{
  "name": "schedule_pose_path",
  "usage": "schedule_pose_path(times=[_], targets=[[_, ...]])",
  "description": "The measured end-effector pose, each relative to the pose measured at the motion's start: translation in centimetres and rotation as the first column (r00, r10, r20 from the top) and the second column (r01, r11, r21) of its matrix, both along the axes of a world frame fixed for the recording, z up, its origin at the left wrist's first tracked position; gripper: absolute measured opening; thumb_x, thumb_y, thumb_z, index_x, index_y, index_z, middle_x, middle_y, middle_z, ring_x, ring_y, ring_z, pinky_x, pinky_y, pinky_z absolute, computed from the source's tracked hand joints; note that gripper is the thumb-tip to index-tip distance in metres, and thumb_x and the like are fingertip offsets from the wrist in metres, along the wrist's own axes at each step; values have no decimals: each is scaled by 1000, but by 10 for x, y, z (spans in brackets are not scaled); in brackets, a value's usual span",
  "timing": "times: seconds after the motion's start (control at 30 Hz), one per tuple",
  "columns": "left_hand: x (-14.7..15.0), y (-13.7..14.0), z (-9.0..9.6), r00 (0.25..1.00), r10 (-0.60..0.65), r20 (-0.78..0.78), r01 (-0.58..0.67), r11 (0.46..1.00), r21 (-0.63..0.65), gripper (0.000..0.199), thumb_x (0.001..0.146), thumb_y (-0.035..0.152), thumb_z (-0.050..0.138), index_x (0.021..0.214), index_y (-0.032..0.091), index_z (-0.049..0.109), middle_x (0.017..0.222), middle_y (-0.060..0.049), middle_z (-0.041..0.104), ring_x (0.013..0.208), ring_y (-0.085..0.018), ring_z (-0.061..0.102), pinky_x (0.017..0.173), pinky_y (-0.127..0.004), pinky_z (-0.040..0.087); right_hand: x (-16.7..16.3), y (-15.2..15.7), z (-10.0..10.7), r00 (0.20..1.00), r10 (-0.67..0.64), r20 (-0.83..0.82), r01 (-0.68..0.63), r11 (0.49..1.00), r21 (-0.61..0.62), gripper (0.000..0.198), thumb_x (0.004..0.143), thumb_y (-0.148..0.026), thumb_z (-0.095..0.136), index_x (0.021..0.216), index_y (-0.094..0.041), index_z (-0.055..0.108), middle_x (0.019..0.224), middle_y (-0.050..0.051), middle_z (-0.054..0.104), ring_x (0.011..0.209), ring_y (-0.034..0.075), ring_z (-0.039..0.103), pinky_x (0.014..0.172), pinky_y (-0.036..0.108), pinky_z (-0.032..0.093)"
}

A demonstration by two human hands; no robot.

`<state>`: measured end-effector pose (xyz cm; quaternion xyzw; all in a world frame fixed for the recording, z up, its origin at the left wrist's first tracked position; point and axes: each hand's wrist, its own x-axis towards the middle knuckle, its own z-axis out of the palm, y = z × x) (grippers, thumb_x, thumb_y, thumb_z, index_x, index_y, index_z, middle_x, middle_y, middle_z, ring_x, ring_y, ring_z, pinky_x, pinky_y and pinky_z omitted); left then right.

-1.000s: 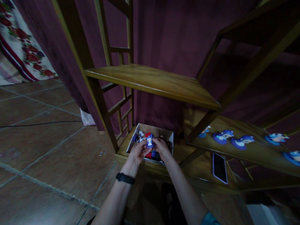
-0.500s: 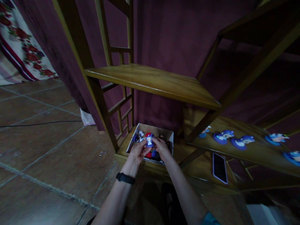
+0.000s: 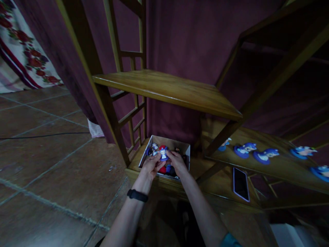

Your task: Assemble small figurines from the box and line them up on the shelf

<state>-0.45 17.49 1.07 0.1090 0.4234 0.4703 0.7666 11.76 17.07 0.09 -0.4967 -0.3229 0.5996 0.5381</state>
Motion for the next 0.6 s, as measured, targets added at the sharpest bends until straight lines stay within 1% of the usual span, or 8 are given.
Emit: schedule_pose_path(times=[0.2,0.33,0.6], targets=[[0,-2,3,1000,4,-5,-4,1000,25,7,75,6,60,71,11,61,62,-3,63,54,-10,61,60,-24,57,0,0,-2,1000,-4,-20,4,1000,27,33,60,-45,70,78,-18,66,74,1,68,68,14,62,65,26,49],[0,-2,4,1000,18,-8,-17,1000,16,8,75,4,59,74,11,62,63,-3,64,55,-10,62,59,-24,57,0,-1,-3,996,15,-85,-12,999,45,31,60,-42,72,78,-18,66,76,1,67,70,13,61,67,25,49],[0,-1,3,999,27,-19,-26,999,31,11,75,1,57,78,11,61,64,-4,64,53,-10,62,58,-25,57,1,-1,-3,987,36,-160,-32,999,22,31,58,-37,75,79,-17,66,80,2,68,71,13,60,66,25,48]])
